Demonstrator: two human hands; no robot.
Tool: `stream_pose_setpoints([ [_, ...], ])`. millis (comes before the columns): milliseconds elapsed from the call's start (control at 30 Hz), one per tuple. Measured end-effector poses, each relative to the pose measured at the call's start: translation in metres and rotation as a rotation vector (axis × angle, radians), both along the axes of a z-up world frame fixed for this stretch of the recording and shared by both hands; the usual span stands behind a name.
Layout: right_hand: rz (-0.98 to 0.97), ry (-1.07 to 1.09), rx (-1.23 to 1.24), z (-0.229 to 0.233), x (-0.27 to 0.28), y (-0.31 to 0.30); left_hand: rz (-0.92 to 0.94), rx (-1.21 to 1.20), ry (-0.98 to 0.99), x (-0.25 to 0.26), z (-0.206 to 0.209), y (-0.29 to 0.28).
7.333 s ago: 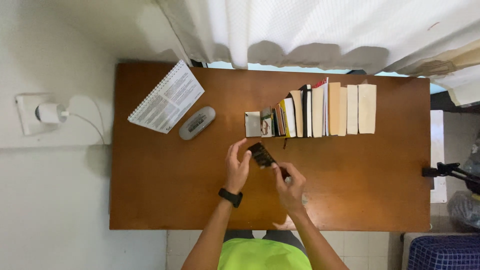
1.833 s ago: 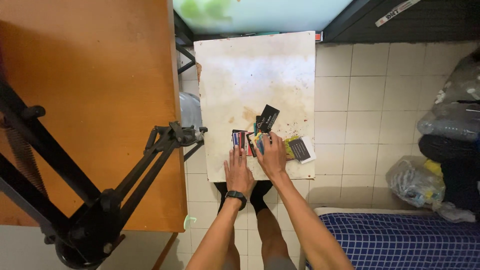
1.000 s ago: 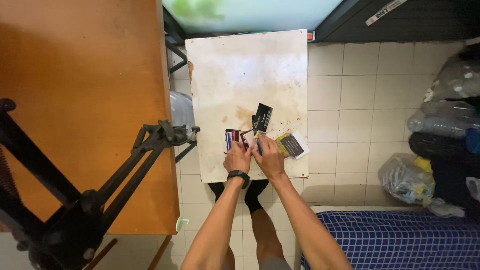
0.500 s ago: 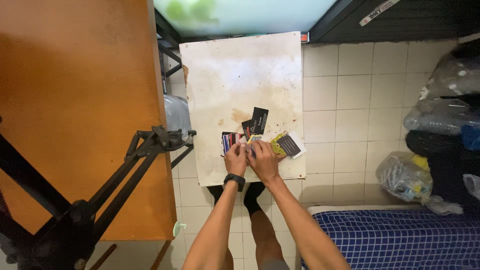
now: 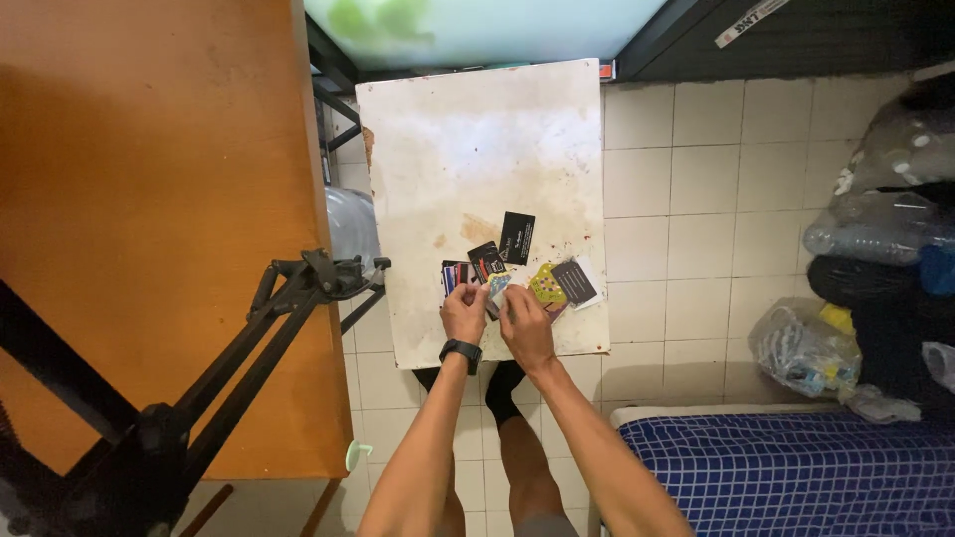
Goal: Cleaning and organizing small cards on a desk using a cloth.
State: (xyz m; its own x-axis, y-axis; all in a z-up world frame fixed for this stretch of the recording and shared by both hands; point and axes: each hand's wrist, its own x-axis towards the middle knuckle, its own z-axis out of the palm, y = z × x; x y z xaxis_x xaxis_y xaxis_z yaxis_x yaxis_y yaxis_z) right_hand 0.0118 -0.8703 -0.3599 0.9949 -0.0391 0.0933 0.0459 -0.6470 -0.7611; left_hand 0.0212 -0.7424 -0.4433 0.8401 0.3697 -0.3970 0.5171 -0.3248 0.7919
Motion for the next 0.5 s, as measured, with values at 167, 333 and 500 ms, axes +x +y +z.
stream_pose_setpoints([
  [167, 0.017, -0.008, 0.009, 0.018, 0.005, 0.002, 0.060, -0.157, 0.192, 0.017, 0.048, 0.000],
  [333, 0.047, -0.006, 0.018, 0.025, 0.005, 0.004, 0.086, -0.289, 0.208, 0.021, 0.057, 0.001],
  [500, 0.013, 0.030, 0.044, 0.020, -0.001, 0.007, 0.098, -0.317, 0.183, 0.017, 0.043, 0.008],
])
